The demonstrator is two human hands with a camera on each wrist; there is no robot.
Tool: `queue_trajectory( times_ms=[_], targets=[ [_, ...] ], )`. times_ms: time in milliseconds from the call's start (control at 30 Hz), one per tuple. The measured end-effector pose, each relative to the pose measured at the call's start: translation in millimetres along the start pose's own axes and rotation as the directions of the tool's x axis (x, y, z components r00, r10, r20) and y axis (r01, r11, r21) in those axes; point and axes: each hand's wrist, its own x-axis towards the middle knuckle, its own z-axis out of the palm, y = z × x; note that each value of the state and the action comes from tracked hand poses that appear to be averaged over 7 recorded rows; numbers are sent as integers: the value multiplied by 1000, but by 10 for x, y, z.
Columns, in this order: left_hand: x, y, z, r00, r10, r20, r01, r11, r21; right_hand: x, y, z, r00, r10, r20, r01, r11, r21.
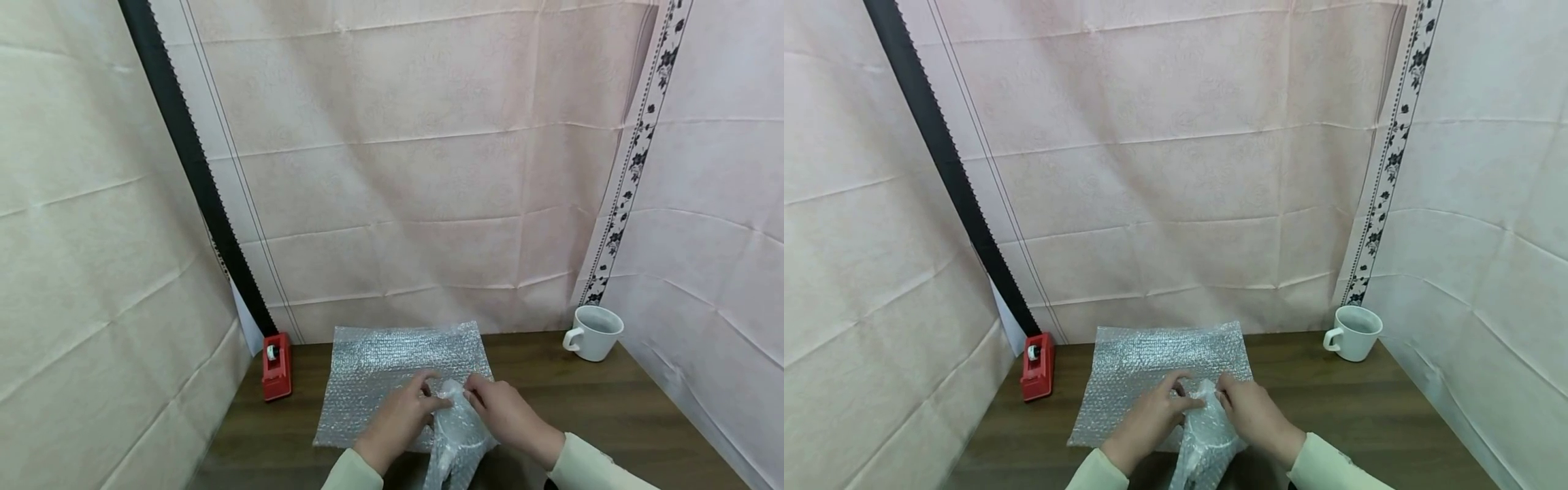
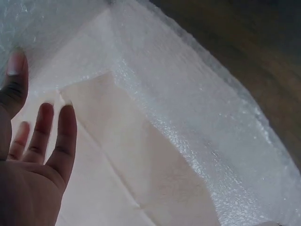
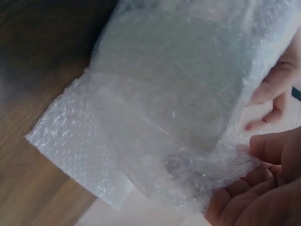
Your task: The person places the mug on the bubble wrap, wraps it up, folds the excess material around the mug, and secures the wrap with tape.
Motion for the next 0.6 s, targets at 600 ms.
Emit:
queue_trajectory(
  times_ms=[600],
  targets=[
    [3, -105, 72, 995, 92, -27, -94, 991, -94, -140, -151, 158, 1000, 7, 1, -6, 991, -133]
  ],
)
